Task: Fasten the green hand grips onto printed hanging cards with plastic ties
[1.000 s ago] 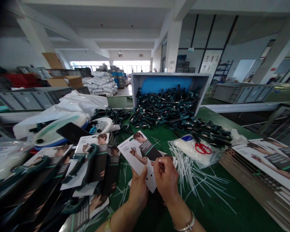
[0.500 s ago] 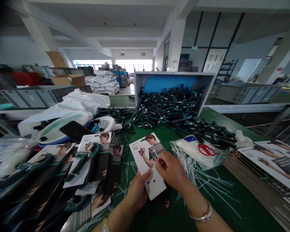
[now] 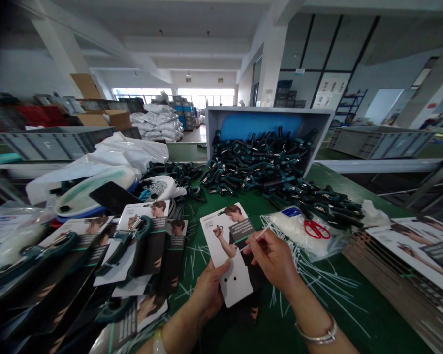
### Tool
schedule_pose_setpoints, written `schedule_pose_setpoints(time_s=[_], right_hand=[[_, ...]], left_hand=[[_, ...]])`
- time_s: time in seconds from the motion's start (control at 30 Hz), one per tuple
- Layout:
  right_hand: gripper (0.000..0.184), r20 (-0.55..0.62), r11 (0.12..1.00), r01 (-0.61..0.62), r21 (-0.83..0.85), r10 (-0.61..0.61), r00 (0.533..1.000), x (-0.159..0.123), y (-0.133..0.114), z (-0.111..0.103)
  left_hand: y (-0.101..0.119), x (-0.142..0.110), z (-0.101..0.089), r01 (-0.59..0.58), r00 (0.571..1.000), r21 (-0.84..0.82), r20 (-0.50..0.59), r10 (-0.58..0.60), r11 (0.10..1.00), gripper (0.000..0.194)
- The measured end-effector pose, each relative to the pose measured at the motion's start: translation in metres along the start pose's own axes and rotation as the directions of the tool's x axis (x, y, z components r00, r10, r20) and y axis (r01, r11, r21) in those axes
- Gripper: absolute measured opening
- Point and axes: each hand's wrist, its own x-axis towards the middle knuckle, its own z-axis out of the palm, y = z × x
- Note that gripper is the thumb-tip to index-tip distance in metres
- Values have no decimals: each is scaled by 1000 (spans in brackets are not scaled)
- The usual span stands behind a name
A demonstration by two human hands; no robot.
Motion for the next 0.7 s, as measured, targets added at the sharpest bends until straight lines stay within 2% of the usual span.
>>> schedule_pose_setpoints(time_s=[0.1,0.2,0.33,0.4,0.47,0.53,0.63,0.7], right_hand=[[22,-13,999,30,-29,-30,999,4,1,-2],[21,23,996,45,-74,-43,999,7,2,-6],[16,77,969,111,-219,-96,992,9,3,-7],[13,156,907,230,-352,-186,970,7,4,-4],[13,274,793,384,-473,-282,919,3,7,1],[17,359,674,471,-570,-311,880,-2,11,6],[19,383,588,459,-666,-259,887,-9,14,7],[15,393,610,449,-653,-234,889,-12,15,-1]], left_hand=[[1,-2,2,8,1000,9,20,-8,1000,64],[2,-3,3,14,999,9,29,-14,1000,62],[4,-5,5,42,998,10,54,-42,999,62],[4,-6,6,41,997,4,68,-41,999,61],[5,-7,7,44,997,17,66,-45,999,58],[4,-8,7,46,997,50,58,-49,998,58],[4,-8,7,37,998,103,49,-42,994,61],[5,-6,5,24,999,131,24,-27,991,61]])
